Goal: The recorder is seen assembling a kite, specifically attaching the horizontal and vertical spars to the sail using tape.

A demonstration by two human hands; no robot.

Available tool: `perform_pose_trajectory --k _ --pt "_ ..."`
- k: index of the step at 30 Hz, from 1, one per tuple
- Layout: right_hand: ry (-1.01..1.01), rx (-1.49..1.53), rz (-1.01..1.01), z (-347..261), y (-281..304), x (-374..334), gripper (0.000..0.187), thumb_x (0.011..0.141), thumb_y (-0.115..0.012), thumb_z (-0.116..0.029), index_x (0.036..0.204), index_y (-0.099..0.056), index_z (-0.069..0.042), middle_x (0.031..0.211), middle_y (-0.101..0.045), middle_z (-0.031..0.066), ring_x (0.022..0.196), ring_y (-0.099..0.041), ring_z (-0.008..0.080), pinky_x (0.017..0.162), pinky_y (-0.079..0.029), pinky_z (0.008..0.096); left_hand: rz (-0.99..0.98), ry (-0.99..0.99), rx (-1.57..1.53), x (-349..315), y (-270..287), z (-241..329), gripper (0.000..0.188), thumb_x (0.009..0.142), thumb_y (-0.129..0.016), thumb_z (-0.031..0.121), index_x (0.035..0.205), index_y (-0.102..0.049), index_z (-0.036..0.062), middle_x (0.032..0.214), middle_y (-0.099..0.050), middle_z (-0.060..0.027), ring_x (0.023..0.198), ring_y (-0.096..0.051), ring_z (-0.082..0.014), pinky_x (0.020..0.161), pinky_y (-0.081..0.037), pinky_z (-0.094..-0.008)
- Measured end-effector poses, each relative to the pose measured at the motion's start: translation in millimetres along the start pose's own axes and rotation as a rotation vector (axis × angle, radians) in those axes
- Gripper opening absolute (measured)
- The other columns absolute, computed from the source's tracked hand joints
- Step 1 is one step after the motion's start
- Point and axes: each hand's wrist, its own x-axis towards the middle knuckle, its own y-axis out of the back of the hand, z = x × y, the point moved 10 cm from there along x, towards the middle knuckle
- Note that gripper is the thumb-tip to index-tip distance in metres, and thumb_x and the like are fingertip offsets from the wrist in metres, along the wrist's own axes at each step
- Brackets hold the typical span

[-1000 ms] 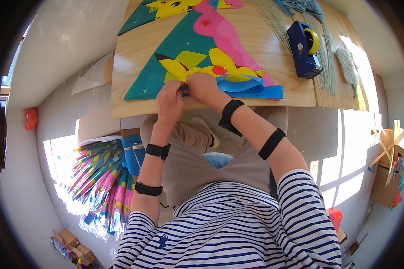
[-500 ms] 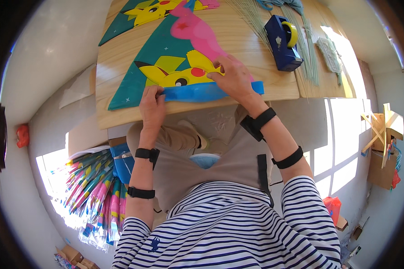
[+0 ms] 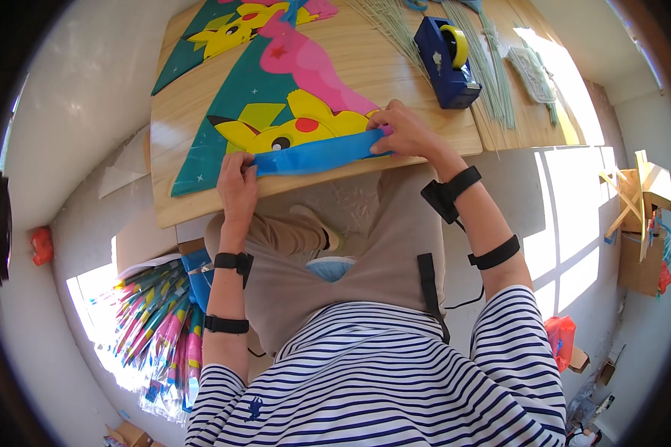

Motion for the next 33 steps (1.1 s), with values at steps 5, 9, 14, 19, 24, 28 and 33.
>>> perform_pose_trajectory --k 5,9,14,19,24,28,33 --pt "-0.016 0.122 0.046 18 4 4 0.03 0.077 -0.086 -0.018 0.101 -0.076 -0.005 0.094 -0.064 0.0104 0.092 -0.061 0.0229 0.075 -0.05 0.0338 0.004 -0.031 0.032 -1 1 1 0.021 0.083 -0.07 -0.005 0.101 -0.065 0.0043 0.1 -0.064 -0.0143 0.09 -0.066 -0.0355 0.077 -0.054 -0.0412" --pt "-0.071 0.276 0.094 22 9 -1 0.02 0.081 -0.083 -0.016 0.087 -0.075 0.001 0.08 -0.07 0.0084 0.076 -0.063 0.017 0.066 -0.049 0.031 0.002 -0.012 -0.009 -1 1 -1 0.021 0.083 -0.07 -0.005 0.101 -0.065 0.0042 0.1 -0.064 -0.0143 0.087 -0.066 -0.0344 0.076 -0.054 -0.0411" --pt "-0.141 0.36 0.152 31 9 -2 0.019 0.083 -0.08 -0.014 0.088 -0.074 0.003 0.078 -0.07 0.0072 0.072 -0.062 0.0131 0.067 -0.05 0.0317 -0.008 -0.009 0.005 0 0 3 0.019 0.084 -0.069 -0.005 0.1 -0.065 0.004 0.1 -0.064 -0.0144 0.088 -0.066 -0.0344 0.077 -0.053 -0.0413" --pt "-0.259 0.38 0.147 24 9 -3 0.015 0.084 -0.079 -0.009 0.093 -0.073 0.003 0.08 -0.067 0.0002 0.076 -0.058 0.008 0.07 -0.048 0.0262 -0.001 -0.008 0.038 -1 1 0 0.019 0.084 -0.07 -0.004 0.1 -0.065 0.0037 0.1 -0.065 -0.0149 0.092 -0.065 -0.0364 0.079 -0.053 -0.0423" --pt "-0.139 0.442 0.192 22 15 1 0.016 0.086 -0.078 -0.01 0.097 -0.073 0.001 0.08 -0.066 -0.0011 0.074 -0.057 0.0065 0.068 -0.047 0.0249 -0.004 -0.004 0.027 0 -1 0 0.019 0.084 -0.07 -0.004 0.101 -0.065 0.0034 0.101 -0.065 -0.0151 0.093 -0.065 -0.0371 0.079 -0.053 -0.0429" --pt "-0.166 0.493 0.211 15 17 -3 0.014 0.087 -0.077 -0.009 0.097 -0.074 0.0 0.081 -0.066 -0.001 0.073 -0.056 0.005 0.065 -0.045 0.0236 -0.003 -0.007 0.029 -1 0 -1 0.019 0.084 -0.07 -0.004 0.101 -0.065 0.0035 0.101 -0.065 -0.0151 0.093 -0.065 -0.0369 0.08 -0.053 -0.0428" --pt "-0.153 0.46 0.191 14 17 -4 0.014 0.087 -0.078 -0.008 0.095 -0.073 0.002 0.083 -0.067 0.0003 0.073 -0.058 0.0074 0.064 -0.047 0.0255 -0.008 -0.002 0.028 0 -1 0 0.019 0.084 -0.069 -0.004 0.1 -0.065 0.0036 0.1 -0.065 -0.0151 0.093 -0.065 -0.0366 0.079 -0.053 -0.0424"
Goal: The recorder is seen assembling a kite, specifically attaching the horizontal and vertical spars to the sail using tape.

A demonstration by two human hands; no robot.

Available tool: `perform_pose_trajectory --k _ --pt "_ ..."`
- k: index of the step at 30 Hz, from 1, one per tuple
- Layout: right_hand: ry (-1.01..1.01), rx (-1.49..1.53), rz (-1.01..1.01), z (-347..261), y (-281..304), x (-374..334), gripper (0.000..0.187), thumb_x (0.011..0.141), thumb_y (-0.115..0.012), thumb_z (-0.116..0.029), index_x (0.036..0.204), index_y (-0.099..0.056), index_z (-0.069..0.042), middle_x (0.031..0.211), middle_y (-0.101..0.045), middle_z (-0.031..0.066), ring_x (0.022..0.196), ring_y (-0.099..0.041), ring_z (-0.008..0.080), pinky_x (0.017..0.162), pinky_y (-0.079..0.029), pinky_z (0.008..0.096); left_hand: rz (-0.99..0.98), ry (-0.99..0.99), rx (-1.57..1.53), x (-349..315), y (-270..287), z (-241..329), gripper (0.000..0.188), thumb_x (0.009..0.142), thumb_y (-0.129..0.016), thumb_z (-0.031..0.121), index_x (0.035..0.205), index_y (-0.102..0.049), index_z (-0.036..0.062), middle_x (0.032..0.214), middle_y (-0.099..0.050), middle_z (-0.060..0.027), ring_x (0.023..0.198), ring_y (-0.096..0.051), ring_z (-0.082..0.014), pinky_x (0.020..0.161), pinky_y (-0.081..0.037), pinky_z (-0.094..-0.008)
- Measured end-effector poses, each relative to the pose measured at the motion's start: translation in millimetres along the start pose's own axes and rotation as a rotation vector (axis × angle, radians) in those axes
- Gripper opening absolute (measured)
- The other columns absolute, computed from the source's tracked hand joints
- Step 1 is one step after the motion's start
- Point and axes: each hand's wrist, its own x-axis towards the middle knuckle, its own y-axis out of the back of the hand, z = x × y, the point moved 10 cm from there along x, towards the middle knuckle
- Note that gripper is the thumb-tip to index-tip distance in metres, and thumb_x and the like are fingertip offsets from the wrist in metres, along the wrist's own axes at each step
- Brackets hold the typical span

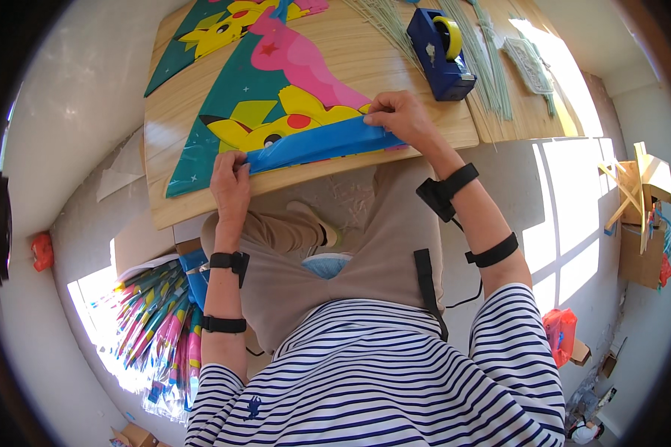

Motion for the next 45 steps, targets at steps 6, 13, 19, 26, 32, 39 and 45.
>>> perform_pose_trajectory --k 6,13,19,26,32,39,45 --pt "0.025 -0.239 0.0 -5 -6 -13 0.017 0.083 -0.08 -0.005 0.095 -0.072 0.005 0.086 -0.07 0.0081 0.076 -0.061 0.0125 0.069 -0.05 0.031 0.033 -0.046 0.035 -1 3 2 0.02 0.084 -0.071 -0.006 0.102 -0.066 0.0026 0.098 -0.065 -0.0121 0.082 -0.066 -0.0266 0.077 -0.053 -0.0358" --pt "0.093 -0.249 0.017 5 -8 -7 0.016 0.084 -0.078 -0.004 0.097 -0.073 0.004 0.084 -0.069 0.0085 0.076 -0.061 0.0117 0.069 -0.049 0.0326 0.005 0.0 0.0 0 0 -1 0.018 0.084 -0.069 -0.004 0.1 -0.065 0.0034 0.101 -0.065 -0.0151 0.093 -0.065 -0.0366 0.08 -0.053 -0.0426" --pt "0.29 -0.391 0.079 -20 -7 -15 0.013 0.084 -0.075 -0.004 0.096 -0.073 0.002 0.085 -0.067 0.0119 0.078 -0.065 0.0231 0.071 -0.05 0.034 0.005 0.008 0.001 0 0 -1 0.019 0.084 -0.069 -0.004 0.101 -0.065 0.0038 0.101 -0.066 -0.0145 0.093 -0.065 -0.0363 0.08 -0.053 -0.0425" --pt "0.31 -0.372 0.123 -22 -8 -17 0.014 0.084 -0.074 -0.002 0.097 -0.073 0.002 0.088 -0.068 0.0138 0.077 -0.066 0.0268 0.072 -0.053 0.0345 0.012 -0.002 0.0 -1 0 -1 0.018 0.085 -0.068 -0.004 0.101 -0.065 0.0041 0.1 -0.065 -0.0146 0.093 -0.065 -0.0368 0.079 -0.053 -0.0427" --pt "0.243 -0.259 0.143 -25 -11 -24 0.014 0.084 -0.071 0.004 0.098 -0.071 0.003 0.09 -0.069 0.0112 0.078 -0.067 0.0198 0.069 -0.055 0.0323 0.011 -0.014 0.004 -1 1 2 0.018 0.085 -0.069 -0.003 0.1 -0.065 0.004 0.1 -0.065 -0.0151 0.093 -0.064 -0.0379 0.079 -0.052 -0.0434" --pt "0.332 -0.374 0.047 -24 -11 -21 0.01 0.085 -0.071 0.001 0.095 -0.068 0.002 0.092 -0.069 0.0141 0.078 -0.067 0.0271 0.07 -0.052 0.0365 0.003 -0.003 0.014 0 1 1 0.018 0.085 -0.068 -0.003 0.1 -0.065 0.0041 0.101 -0.065 -0.015 0.093 -0.065 -0.0377 0.079 -0.053 -0.0435" --pt "0.145 -0.484 0.057 -20 -16 -19 0.01 0.084 -0.068 -0.008 0.092 -0.068 -0.003 0.088 -0.07 0.0189 0.088 -0.067 0.0388 0.078 -0.051 0.0468 0.011 -0.009 0.001 0 0 0 0.018 0.084 -0.069 -0.004 0.1 -0.064 0.0043 0.1 -0.065 -0.0147 0.093 -0.065 -0.0371 0.079 -0.053 -0.0431"
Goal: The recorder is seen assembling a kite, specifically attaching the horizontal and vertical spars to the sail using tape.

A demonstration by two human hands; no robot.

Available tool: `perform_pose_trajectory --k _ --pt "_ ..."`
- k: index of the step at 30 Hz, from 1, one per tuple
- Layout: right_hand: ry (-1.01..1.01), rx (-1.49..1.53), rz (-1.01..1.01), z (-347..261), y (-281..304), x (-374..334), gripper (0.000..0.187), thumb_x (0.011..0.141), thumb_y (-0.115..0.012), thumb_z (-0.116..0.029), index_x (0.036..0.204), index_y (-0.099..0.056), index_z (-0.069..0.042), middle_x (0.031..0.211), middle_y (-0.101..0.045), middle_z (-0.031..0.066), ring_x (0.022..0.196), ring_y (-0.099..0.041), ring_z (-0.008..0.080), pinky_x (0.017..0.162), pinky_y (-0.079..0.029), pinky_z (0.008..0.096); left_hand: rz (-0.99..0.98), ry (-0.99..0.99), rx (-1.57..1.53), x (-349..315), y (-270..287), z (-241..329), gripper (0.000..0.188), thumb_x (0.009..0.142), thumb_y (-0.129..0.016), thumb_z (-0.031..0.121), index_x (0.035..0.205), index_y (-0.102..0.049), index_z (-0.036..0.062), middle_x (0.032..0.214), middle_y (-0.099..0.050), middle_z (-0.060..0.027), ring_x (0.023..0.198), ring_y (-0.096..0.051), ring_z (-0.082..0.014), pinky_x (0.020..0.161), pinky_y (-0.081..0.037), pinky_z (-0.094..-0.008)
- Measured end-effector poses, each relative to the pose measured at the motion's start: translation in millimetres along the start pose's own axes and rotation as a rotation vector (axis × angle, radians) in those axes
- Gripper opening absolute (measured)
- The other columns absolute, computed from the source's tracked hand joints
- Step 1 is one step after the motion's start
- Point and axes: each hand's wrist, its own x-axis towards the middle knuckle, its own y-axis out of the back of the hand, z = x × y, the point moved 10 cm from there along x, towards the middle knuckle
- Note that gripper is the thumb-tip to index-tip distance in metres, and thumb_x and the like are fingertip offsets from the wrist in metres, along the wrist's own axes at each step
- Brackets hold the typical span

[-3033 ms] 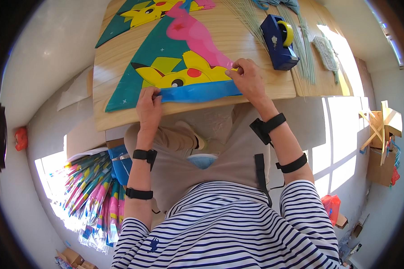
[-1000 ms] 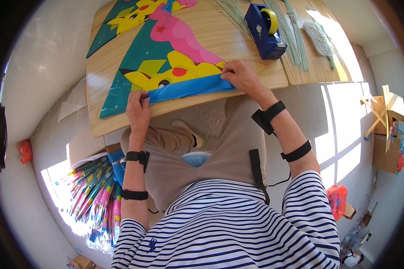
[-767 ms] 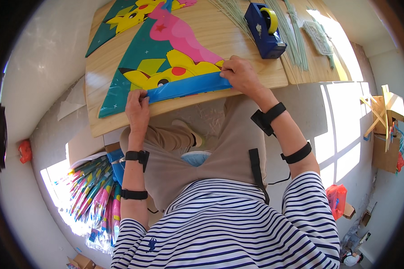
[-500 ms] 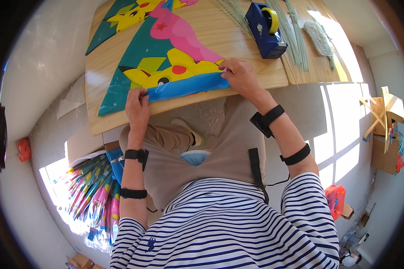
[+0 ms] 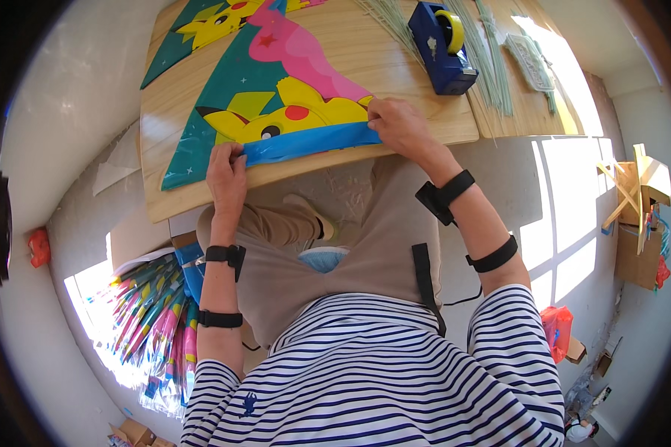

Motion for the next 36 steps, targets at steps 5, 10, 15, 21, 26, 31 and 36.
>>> perform_pose_trajectory --k 5,10,15,21,26,31,36 --pt "0.0 0.007 0.036 9 -3 5 0.014 0.082 -0.072 -0.004 0.094 -0.065 0.002 0.077 -0.066 0.0152 0.071 -0.066 0.0297 0.066 -0.05 0.0402 -0.005 0.006 0.002 1 0 -1 0.018 0.084 -0.069 -0.004 0.1 -0.064 0.0041 0.1 -0.065 -0.0148 0.093 -0.064 -0.0371 0.079 -0.052 -0.0428" --pt "-0.04 0.065 0.038 14 -5 6 0.016 0.08 -0.072 0.001 0.094 -0.065 0.002 0.073 -0.062 0.0119 0.068 -0.062 0.0249 0.066 -0.05 0.039 0.008 -0.016 0.014 0 1 0 0.019 0.084 -0.07 -0.004 0.101 -0.065 0.0035 0.099 -0.065 -0.0141 0.089 -0.065 -0.0341 0.078 -0.052 -0.0406" --pt "0.077 0.048 0.062 7 -9 7 0.016 0.08 -0.07 0.003 0.095 -0.065 -0.001 0.076 -0.063 0.0123 0.07 -0.063 0.0284 0.067 -0.049 0.0405 0.03 -0.061 0.036 0 3 2 0.02 0.084 -0.071 -0.006 0.101 -0.065 0.0028 0.097 -0.064 -0.0124 0.081 -0.065 -0.0279 0.075 -0.052 -0.0364" --pt "0.282 -0.313 0.136 -13 -24 -2 0.011 0.08 -0.061 0.003 0.085 -0.063 -0.008 0.092 -0.067 0.0147 0.087 -0.066 0.0368 0.075 -0.049 0.048 -0.017 0.023 0.013 0 -2 -4 0.019 0.084 -0.07 -0.001 0.101 -0.065 0.0051 0.102 -0.065 -0.0143 0.094 -0.065 -0.0373 0.079 -0.053 -0.0437" --pt "0.428 -0.572 0.273 -43 -28 -21 0.013 0.079 -0.064 -0.005 0.092 -0.065 -0.01 0.101 -0.064 0.0114 0.101 -0.063 0.032 0.087 -0.048 0.0437 0.002 0.011 0.008 -2 0 -3 0.019 0.085 -0.07 -0.002 0.101 -0.064 0.0056 0.102 -0.065 -0.0142 0.093 -0.065 -0.0372 0.079 -0.053 -0.0437" --pt "0.58 -0.67 0.268 -57 -44 -30 0.02 0.08 -0.064 -0.009 0.099 -0.065 -0.007 0.106 -0.061 0.0124 0.105 -0.061 0.029 0.091 -0.05 0.0398 0.002 0.012 0.015 -2 -1 -3 0.019 0.085 -0.069 -0.002 0.102 -0.064 0.0059 0.102 -0.064 -0.0137 0.093 -0.065 -0.037 0.079 -0.053 -0.0435" --pt "0.452 -0.72 0.203 -36 -60 -46 0.032 0.083 -0.062 -0.009 0.114 -0.064 0.001 0.124 -0.061 0.0191 0.117 -0.06 0.0323 0.1 -0.05 0.0412 0.002 0.01 -0.014 -1 -2 0 0.019 0.086 -0.069 -0.002 0.103 -0.064 0.0054 0.103 -0.063 -0.0135 0.092 -0.065 -0.036 0.079 -0.053 -0.0426"
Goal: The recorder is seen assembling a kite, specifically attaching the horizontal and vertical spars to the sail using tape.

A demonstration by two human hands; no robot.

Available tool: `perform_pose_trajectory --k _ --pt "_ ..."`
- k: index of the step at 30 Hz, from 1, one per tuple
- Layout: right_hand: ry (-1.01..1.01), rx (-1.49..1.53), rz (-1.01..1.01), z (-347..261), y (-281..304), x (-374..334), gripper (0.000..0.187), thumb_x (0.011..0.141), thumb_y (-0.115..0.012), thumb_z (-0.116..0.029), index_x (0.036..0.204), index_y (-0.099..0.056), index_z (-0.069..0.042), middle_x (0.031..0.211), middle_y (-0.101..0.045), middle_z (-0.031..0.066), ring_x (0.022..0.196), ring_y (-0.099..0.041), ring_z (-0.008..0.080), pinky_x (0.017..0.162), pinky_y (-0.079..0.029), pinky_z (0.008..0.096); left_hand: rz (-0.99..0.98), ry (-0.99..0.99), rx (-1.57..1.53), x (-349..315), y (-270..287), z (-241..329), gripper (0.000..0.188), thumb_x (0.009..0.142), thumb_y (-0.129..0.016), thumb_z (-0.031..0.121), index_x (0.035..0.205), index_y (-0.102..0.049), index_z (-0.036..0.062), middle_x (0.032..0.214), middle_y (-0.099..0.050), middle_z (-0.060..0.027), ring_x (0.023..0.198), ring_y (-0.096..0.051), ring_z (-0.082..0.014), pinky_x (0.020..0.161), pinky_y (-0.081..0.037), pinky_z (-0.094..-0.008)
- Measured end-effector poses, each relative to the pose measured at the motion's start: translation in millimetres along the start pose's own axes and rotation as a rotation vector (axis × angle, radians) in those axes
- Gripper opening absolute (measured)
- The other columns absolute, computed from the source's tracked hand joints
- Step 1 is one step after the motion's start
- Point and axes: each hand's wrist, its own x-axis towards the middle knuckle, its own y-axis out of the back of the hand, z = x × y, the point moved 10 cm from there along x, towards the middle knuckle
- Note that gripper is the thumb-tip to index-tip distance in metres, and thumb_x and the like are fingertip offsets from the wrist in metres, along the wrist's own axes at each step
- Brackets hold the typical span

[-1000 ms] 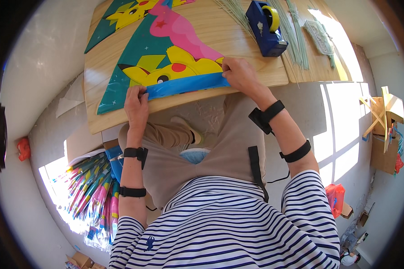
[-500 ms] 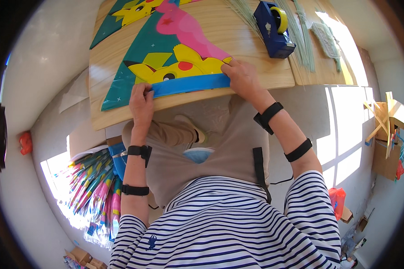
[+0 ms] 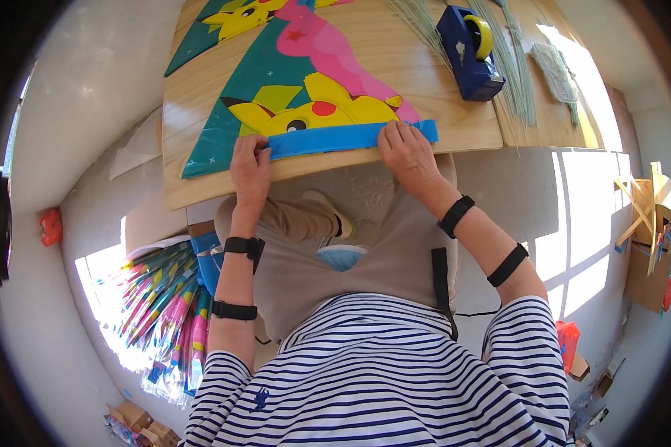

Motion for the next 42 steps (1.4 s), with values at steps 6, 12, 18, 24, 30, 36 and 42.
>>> perform_pose_trajectory --k 6,12,18,24,30,36,42 --pt "-0.093 0.221 -0.066 -12 16 -18 0.065 0.09 -0.073 -0.025 0.144 -0.051 0.003 0.148 -0.049 0.0311 0.141 -0.046 0.0421 0.118 -0.038 0.0488 -0.004 0.01 -0.001 -2 2 -6 0.024 0.084 -0.071 -0.005 0.105 -0.065 0.0035 0.103 -0.061 -0.0142 0.087 -0.065 -0.0309 0.077 -0.054 -0.0406" --pt "-0.147 0.237 -0.123 -13 7 -24 0.082 0.085 -0.08 -0.036 0.15 -0.046 0.001 0.156 -0.041 0.0305 0.147 -0.039 0.0433 0.123 -0.03 0.0532 0.016 0.081 -0.064 3 11 -14 0.048 0.072 -0.08 -0.009 0.116 -0.068 0.0014 0.106 -0.056 -0.0104 0.079 -0.059 -0.0203 0.073 -0.054 -0.0319" --pt "-0.13 0.262 -0.126 -13 4 -25 0.085 0.083 -0.082 -0.036 0.151 -0.045 0.001 0.156 -0.04 0.0307 0.148 -0.037 0.0436 0.124 -0.027 0.0526 -0.006 0.118 -0.085 5 13 -25 0.047 0.07 -0.081 -0.009 0.115 -0.069 -0.0004 0.106 -0.055 -0.0091 0.08 -0.058 -0.0185 0.072 -0.053 -0.0294" --pt "-0.131 0.257 -0.133 -13 4 -25 0.087 0.082 -0.082 -0.036 0.152 -0.045 0.001 0.157 -0.039 0.0315 0.147 -0.037 0.044 0.125 -0.028 0.0516 -0.008 0.1 -0.063 7 16 -26 0.042 0.07 -0.084 -0.004 0.11 -0.072 -0.0011 0.105 -0.055 -0.0086 0.078 -0.056 -0.0181 0.073 -0.052 -0.0304" --pt "-0.139 0.248 -0.139 -13 3 -25 0.088 0.082 -0.083 -0.036 0.152 -0.044 0.0 0.157 -0.038 0.0321 0.147 -0.038 0.0444 0.125 -0.028 0.0509 0.036 0.18 -0.034 12 16 -29 0.036 0.071 -0.089 0.006 0.103 -0.073 0.0015 0.099 -0.058 -0.0086 0.077 -0.057 -0.0178 0.074 -0.051 -0.0317" --pt "-0.126 0.261 -0.135 -14 5 -24 0.088 0.08 -0.084 -0.034 0.151 -0.046 0.001 0.157 -0.038 0.0328 0.147 -0.038 0.0445 0.124 -0.029 0.0509 0.069 0.202 0.059 14 15 -33 0.027 0.071 -0.089 0.007 0.089 -0.07 0.0023 0.092 -0.057 -0.0082 0.077 -0.057 -0.0201 0.073 -0.051 -0.0332" --pt "-0.123 0.254 -0.128 -14 7 -24 0.088 0.078 -0.085 -0.032 0.15 -0.047 0.002 0.157 -0.038 0.0333 0.146 -0.039 0.0449 0.124 -0.029 0.0514 0.091 0.21 -0.029 13 17 -40 0.025 0.071 -0.088 0.005 0.085 -0.068 0.0013 0.089 -0.059 -0.0071 0.075 -0.058 -0.0175 0.07 -0.05 -0.0326"
